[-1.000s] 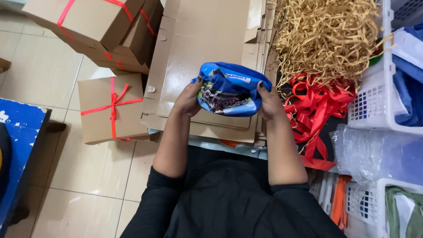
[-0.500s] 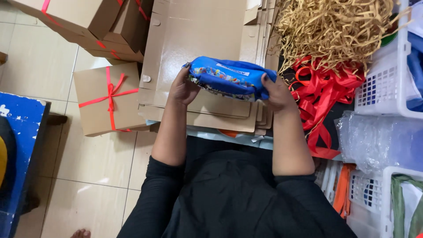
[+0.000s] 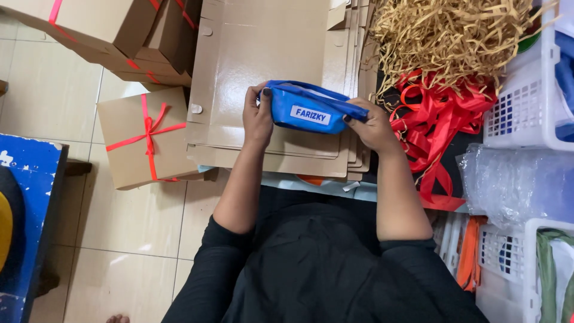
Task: Inspecting and organizing pencil cases on cardboard sheets for packing
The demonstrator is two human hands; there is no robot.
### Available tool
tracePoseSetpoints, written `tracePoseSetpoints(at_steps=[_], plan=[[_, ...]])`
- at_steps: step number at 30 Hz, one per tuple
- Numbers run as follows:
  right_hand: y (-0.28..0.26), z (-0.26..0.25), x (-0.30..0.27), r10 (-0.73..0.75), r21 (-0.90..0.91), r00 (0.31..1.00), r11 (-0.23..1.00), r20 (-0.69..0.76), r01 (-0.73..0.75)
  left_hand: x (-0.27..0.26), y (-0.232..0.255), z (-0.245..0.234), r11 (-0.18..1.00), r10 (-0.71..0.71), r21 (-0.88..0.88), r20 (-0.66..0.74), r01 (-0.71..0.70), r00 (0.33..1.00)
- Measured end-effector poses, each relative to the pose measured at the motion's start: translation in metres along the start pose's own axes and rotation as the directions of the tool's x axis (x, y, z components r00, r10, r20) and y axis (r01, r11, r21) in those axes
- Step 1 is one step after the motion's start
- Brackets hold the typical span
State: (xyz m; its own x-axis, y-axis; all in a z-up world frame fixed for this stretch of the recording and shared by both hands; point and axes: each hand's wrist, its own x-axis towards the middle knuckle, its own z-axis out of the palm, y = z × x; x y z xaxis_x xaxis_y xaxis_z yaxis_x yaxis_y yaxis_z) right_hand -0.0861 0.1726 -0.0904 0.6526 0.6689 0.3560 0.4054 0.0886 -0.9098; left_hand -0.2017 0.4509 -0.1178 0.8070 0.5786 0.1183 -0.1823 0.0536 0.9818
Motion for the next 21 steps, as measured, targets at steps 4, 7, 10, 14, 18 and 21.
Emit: tracePoseSetpoints(at_steps=[4,7,10,14,18,21], plan=[[0.025,0.016,-0.009,0.162,0.092,0.976,0.984,-0.142,-0.15,-0.004,0.004,0.012,0.999,0.047,0.032,-0.189,-0.041,0.981],[0.017,0.031,-0.003,0.219,0.172,0.956,0.967,-0.194,-0.187,-0.003,0.007,0.014,0.998,0.057,0.021,-0.198,-0.054,0.978],[0.003,0.022,0.004,0.124,0.042,0.935,0.992,-0.331,-0.116,-0.003,-0.013,0.013,0.998,0.035,-0.041,-0.23,-0.046,0.973],[0.011,0.026,0.005,0.074,0.132,0.901,0.991,-0.426,-0.019,-0.003,-0.028,0.006,0.991,0.031,-0.123,-0.162,-0.051,0.986],[0.003,0.019,0.001,0.238,0.194,0.861,0.967,-0.449,-0.167,-0.016,-0.008,0.008,0.986,0.086,-0.14,-0.001,-0.086,0.996],[-0.006,0.017,0.003,0.382,0.299,0.821,0.915,-0.423,-0.272,-0.026,0.002,0.011,0.998,0.066,0.008,-0.026,-0.066,0.997]])
